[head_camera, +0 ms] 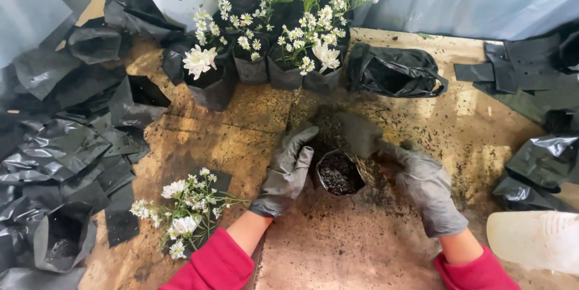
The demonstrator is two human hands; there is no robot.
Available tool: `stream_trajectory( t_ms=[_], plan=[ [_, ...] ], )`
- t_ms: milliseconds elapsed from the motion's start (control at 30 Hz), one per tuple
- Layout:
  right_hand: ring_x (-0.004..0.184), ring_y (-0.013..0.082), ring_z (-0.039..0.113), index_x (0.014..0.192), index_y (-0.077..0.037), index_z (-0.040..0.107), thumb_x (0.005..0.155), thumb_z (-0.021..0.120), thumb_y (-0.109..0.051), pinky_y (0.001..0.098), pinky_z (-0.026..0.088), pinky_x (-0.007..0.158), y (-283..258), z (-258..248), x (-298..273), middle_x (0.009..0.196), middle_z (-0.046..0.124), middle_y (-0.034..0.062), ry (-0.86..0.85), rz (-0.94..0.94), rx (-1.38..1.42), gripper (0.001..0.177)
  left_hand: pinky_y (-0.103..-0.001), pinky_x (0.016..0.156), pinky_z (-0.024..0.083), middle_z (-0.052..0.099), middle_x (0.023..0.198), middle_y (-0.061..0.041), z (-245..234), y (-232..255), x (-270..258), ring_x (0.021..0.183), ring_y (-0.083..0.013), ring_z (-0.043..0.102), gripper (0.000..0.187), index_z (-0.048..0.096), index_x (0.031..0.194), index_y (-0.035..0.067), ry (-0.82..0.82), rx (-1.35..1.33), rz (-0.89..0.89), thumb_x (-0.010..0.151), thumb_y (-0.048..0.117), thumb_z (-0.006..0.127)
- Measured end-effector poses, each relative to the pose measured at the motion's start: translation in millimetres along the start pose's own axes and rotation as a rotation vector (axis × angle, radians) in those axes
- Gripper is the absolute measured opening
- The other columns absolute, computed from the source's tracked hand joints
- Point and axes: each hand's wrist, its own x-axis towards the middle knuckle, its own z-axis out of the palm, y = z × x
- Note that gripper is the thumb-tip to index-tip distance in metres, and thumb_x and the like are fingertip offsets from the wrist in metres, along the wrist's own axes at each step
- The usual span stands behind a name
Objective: Preparing planting bags by filling them with soil using a hand trowel and a small stick.
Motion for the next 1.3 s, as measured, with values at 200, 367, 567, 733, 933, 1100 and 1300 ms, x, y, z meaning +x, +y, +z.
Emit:
stream_trajectory(
  t_ms=[200,367,567,733,933,1100,1300],
  plan=[
    [0.142,0.0411,0.046,0.138,-0.038,0.067,0.089,0.067,-0.031,0.0523,0.041,0.117,8,-10,-11,0.15,0.057,0.0124,-0.085,0.062,0.18,0.049,-0.043,0.116,0.042,0.067,0.136,-0.007,-4,35,5,0.135,-0.0296,0.056,0.04,0.066,0.139,0.028,-0.083,0.329,-0.022,0.102,0.033,0.051],
    [0.15,0.0214,0.036,0.142,-0.051,0.055,0.09,0.058,-0.046,0.04,0.036,0.121,34,-19,-24,0.155,0.048,-0.0106,-0.088,0.107,-0.028,0.052,-0.047,0.123,0.034,0.052,0.151,-0.024,-13,-4,3,0.147,-0.0374,0.043,0.061,0.059,0.145,0.003,-0.179,-0.058,0.17,0.094,0.038,0.058],
    [0.093,0.0108,0.063,0.138,-0.037,0.069,0.092,0.065,-0.025,0.0233,0.051,0.078,73,8,-64,0.106,0.072,-0.0116,0.323,-0.344,-0.158,0.047,-0.05,0.132,0.036,0.045,0.157,-0.018,-12,2,1,0.151,-0.0329,0.042,0.08,0.05,0.149,0.0,-0.302,-0.248,0.29,0.107,0.068,0.047],
    [0.087,0.0306,0.063,0.143,-0.043,0.062,0.076,0.063,-0.013,0.0452,0.051,0.077,83,22,-89,0.11,0.067,-0.0022,0.708,-0.464,-0.548,0.074,-0.05,0.129,0.04,0.05,0.155,-0.018,-13,41,-6,0.149,-0.0355,0.048,0.062,0.052,0.147,0.003,-0.314,0.084,0.439,0.114,0.05,0.031],
    [0.073,0.0144,0.059,0.092,-0.008,0.064,0.083,0.09,-0.017,0.0215,0.037,0.064,83,26,-72,0.084,0.061,0.0043,0.341,0.167,0.63,0.028,-0.051,0.133,0.019,0.059,0.144,-0.016,-14,39,-9,0.14,-0.0332,0.057,0.051,0.073,0.117,0.011,-0.214,0.209,0.557,0.111,0.042,0.031],
    [0.099,0.0144,0.061,0.143,-0.04,0.063,0.093,0.066,-0.016,0.0258,0.045,0.081,65,10,-82,0.125,0.066,-0.0055,0.165,0.099,0.194,0.056,-0.058,0.131,0.009,0.055,0.149,-0.014,-14,40,-10,0.144,-0.0362,0.051,0.056,0.082,0.1,0.014,-0.289,0.34,0.484,0.105,0.046,0.036],
    [0.088,0.0216,0.058,0.153,-0.038,0.051,0.098,0.053,-0.02,0.0348,0.047,0.078,136,72,-24,0.103,0.064,0.0058,0.097,0.025,0.005,0.059,-0.056,0.129,0.02,0.057,0.148,-0.014,-13,44,-8,0.145,-0.0362,0.052,0.051,0.076,0.118,0.019,-0.243,0.398,0.488,0.106,0.047,0.036]
  ],
)
